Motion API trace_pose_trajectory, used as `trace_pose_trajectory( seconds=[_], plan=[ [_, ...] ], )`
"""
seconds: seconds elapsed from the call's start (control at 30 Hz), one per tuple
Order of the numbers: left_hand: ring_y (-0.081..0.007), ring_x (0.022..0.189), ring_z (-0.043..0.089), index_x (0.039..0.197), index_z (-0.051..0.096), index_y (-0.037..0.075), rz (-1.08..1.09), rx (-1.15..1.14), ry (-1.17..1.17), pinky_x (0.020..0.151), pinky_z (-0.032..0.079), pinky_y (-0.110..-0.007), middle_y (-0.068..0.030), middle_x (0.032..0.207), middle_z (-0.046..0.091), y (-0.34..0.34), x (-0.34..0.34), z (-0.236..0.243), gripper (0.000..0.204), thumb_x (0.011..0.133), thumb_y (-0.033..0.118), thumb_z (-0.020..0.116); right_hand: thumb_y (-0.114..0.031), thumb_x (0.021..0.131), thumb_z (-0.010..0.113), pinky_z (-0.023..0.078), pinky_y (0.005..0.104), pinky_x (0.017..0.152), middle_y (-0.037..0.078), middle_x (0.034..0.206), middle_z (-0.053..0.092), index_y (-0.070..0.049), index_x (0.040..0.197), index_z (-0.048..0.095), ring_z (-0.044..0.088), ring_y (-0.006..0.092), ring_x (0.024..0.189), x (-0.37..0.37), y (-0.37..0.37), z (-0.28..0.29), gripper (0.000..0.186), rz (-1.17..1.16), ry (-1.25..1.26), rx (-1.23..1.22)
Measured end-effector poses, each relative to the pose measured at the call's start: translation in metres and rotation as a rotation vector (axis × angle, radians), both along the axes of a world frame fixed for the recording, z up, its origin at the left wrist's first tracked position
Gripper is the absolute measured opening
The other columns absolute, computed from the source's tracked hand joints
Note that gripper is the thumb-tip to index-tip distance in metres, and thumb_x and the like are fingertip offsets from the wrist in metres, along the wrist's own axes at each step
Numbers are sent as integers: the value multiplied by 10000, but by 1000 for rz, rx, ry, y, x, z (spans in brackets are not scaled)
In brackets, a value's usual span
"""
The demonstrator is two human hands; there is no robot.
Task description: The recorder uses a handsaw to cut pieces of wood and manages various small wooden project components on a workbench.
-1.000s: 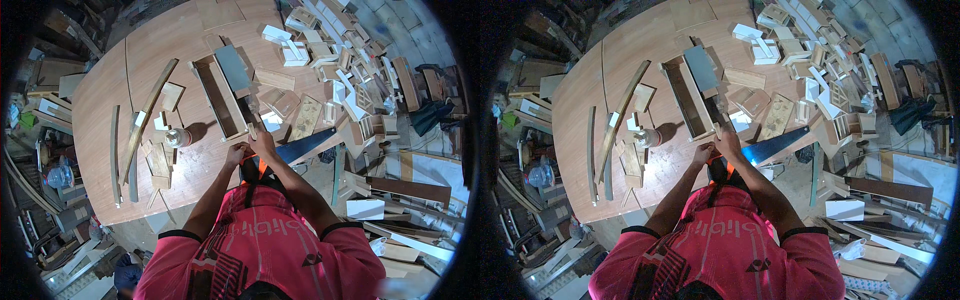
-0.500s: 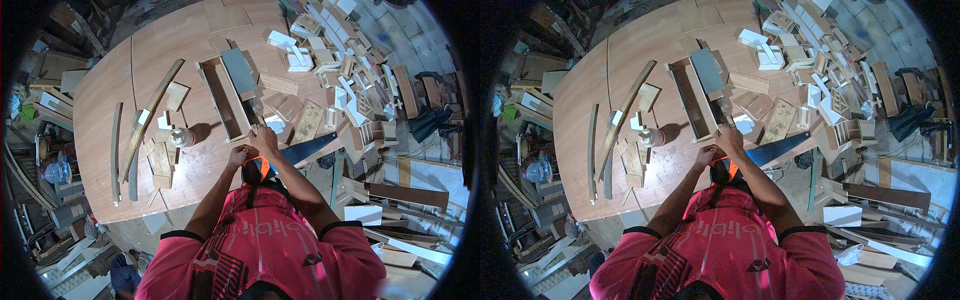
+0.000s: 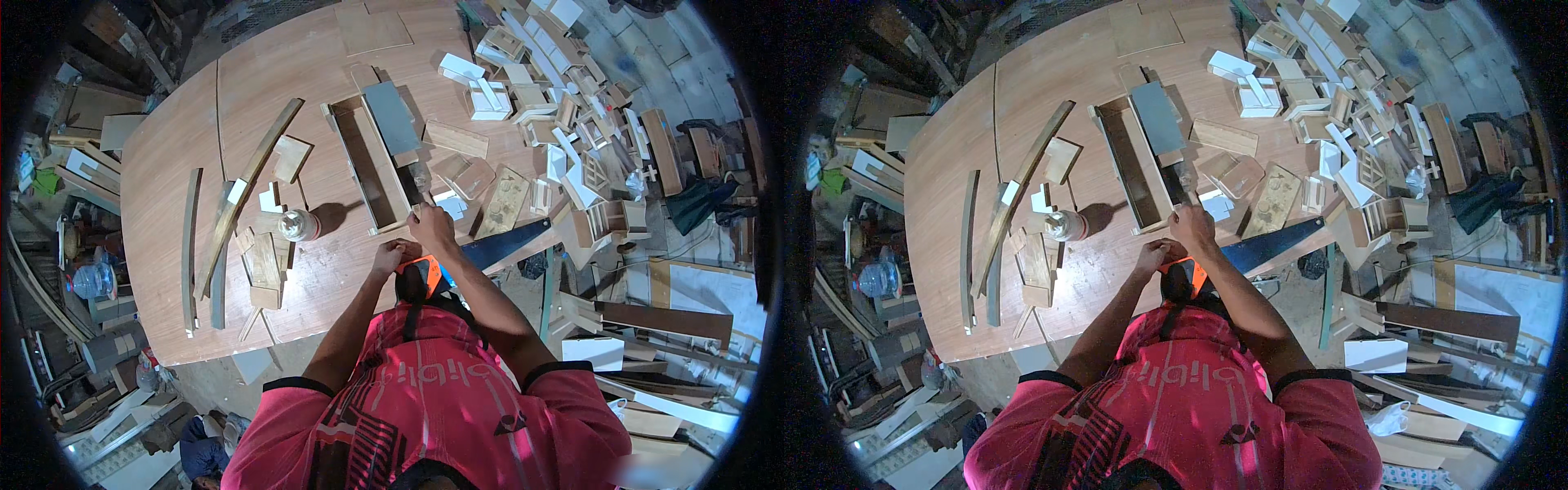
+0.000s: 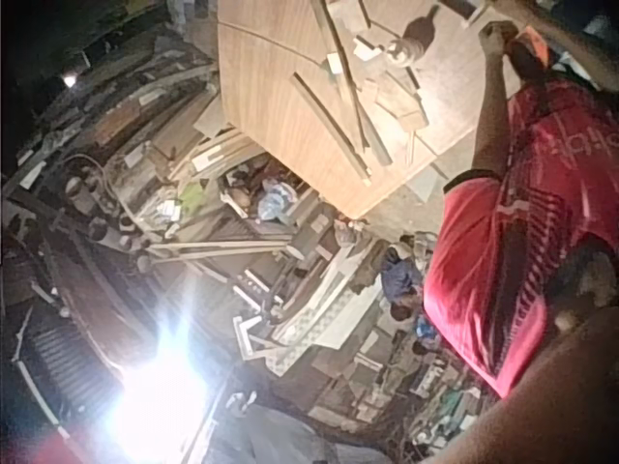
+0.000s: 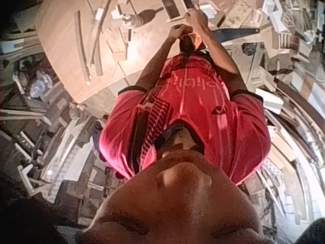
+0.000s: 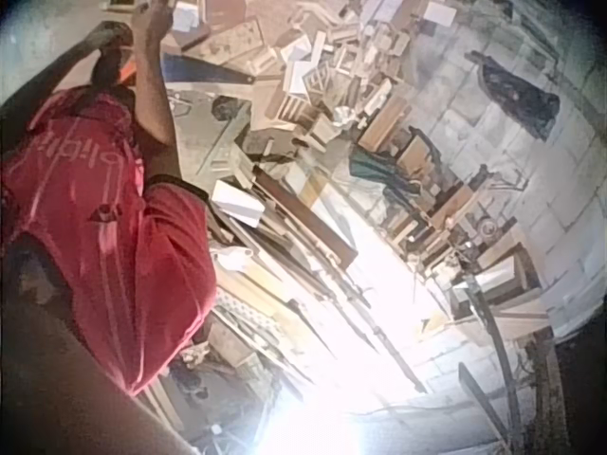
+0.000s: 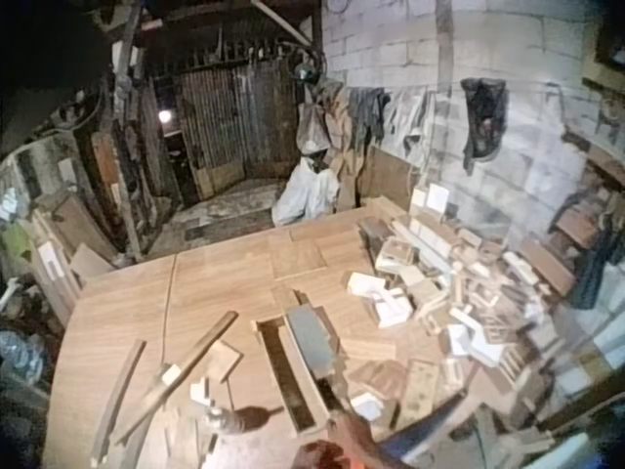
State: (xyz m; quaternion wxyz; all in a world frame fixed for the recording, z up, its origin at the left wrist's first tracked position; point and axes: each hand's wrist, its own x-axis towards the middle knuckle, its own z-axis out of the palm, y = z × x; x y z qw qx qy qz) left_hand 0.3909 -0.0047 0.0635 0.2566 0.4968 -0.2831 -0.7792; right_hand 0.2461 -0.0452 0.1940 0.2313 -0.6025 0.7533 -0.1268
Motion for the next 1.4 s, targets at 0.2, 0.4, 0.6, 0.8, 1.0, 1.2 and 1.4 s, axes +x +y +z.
trace_pose_trajectory(
  seconds=[0.2,0.4,0.6,0.8,1.0,1.2,1.4],
  plan=[
    [-236,763,671,975,607,-70,-33,-17,-75,718,559,-335,-146,891,660,-2,-1,6,221,930,59,433,-257,795,621,540,466,671,248,733,647,28,824,645,661,389,719,1,-6,-4,287,-3,-3,7],
    [-241,787,675,1001,611,-59,-44,-7,-8,735,559,-334,-156,922,666,-3,1,2,236,939,70,423,-259,791,625,540,459,666,250,734,645,36,804,646,660,387,721,-1,-6,-6,296,12,-21,16],
    [-236,790,676,1033,607,-60,-48,-16,-18,731,558,-333,-159,927,668,-3,1,-2,248,937,71,419,-258,786,629,536,463,660,258,742,643,38,776,644,656,389,715,-3,-6,-7,297,19,-37,-16],
    [-228,777,673,1012,608,-53,-55,-30,-7,720,557,-325,-155,902,665,-2,0,1,234,935,80,432,-247,782,634,538,458,639,238,693,640,31,744,642,657,385,679,-4,-5,-15,280,25,-30,-38],
    [-222,758,672,1019,618,-62,-70,-34,-108,730,547,-316,-130,911,669,-3,0,7,224,903,62,470,-205,764,633,547,448,666,221,726,653,5,749,672,665,369,715,-2,-8,-24,215,22,-9,-12],
    [-236,739,671,1001,594,-66,-45,-89,-104,695,559,-321,-140,856,651,-1,-2,13,226,933,72,428,-207,740,662,549,440,682,224,795,663,5,770,671,669,360,757,-5,-14,-20,214,33,-8,62],
    [-240,758,675,996,600,-66,-36,-21,-48,717,560,-328,-150,885,661,-2,-2,12,230,909,44,418,-176,693,696,545,442,678,242,764,651,30,731,647,661,379,743,-6,-21,-11,215,5,-49,-10]
  ],
)
